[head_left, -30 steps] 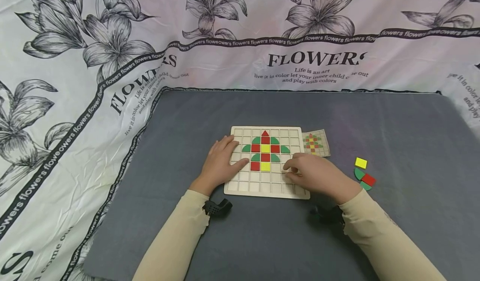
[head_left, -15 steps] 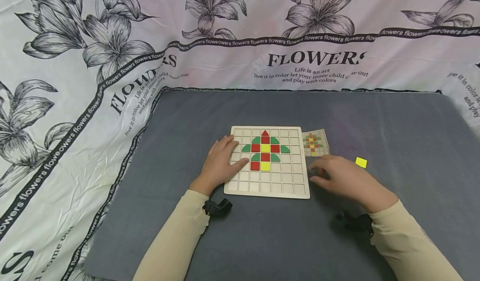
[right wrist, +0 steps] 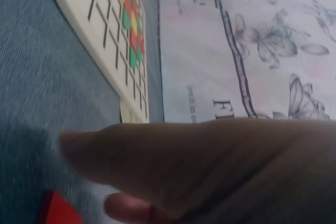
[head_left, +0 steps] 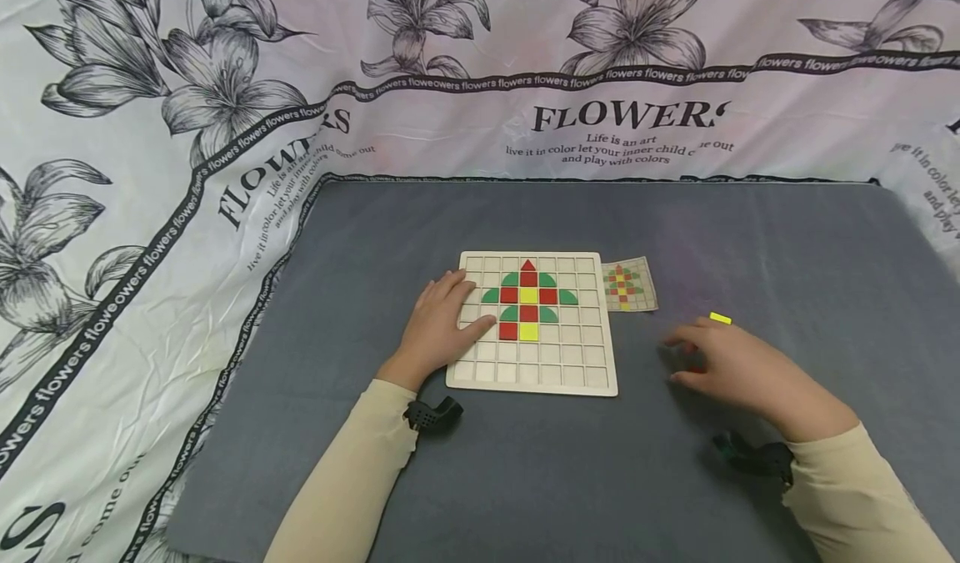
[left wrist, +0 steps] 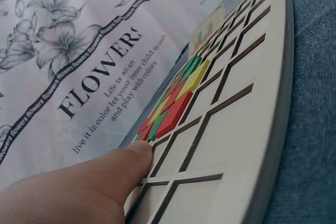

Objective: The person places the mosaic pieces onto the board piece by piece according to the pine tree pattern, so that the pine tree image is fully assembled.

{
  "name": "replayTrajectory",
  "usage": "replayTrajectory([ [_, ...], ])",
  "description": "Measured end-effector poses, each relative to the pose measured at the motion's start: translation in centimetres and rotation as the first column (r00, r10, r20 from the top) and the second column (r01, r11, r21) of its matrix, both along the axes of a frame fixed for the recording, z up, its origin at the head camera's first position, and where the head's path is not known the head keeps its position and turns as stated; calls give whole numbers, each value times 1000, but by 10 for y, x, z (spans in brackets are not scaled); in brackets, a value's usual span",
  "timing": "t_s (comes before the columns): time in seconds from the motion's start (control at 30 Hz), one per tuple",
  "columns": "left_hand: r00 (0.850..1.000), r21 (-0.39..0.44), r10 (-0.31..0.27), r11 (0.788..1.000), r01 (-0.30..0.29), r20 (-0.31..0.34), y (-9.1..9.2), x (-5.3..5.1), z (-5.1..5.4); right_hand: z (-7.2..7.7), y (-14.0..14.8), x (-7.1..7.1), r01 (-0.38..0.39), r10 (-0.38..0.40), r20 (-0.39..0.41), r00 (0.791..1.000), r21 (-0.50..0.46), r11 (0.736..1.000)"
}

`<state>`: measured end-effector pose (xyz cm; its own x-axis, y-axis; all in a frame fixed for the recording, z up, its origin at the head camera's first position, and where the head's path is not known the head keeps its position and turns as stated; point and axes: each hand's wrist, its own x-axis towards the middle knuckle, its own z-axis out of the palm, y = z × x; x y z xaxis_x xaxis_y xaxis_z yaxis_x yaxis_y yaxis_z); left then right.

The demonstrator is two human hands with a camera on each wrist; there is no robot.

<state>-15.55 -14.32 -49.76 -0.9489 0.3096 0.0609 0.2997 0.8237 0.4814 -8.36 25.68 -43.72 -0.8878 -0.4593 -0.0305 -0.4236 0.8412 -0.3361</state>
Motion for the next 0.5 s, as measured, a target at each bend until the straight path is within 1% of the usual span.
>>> replayTrajectory([
  [0.27, 1000, 4, -1, 1000, 1, -2, 0, 0, -1, -6, 15, 5, 27, -28, 79, 996, 20, 999],
  [0.4, 1000, 6, 2, 1000, -2, -3, 0, 0, 0, -7, 16, 6, 52, -52, 116, 992, 4, 999],
  [0.5, 1000, 7, 0, 1000, 0, -3, 0, 0, 1, -6, 15, 7, 68, -66, 129, 989, -14, 998],
])
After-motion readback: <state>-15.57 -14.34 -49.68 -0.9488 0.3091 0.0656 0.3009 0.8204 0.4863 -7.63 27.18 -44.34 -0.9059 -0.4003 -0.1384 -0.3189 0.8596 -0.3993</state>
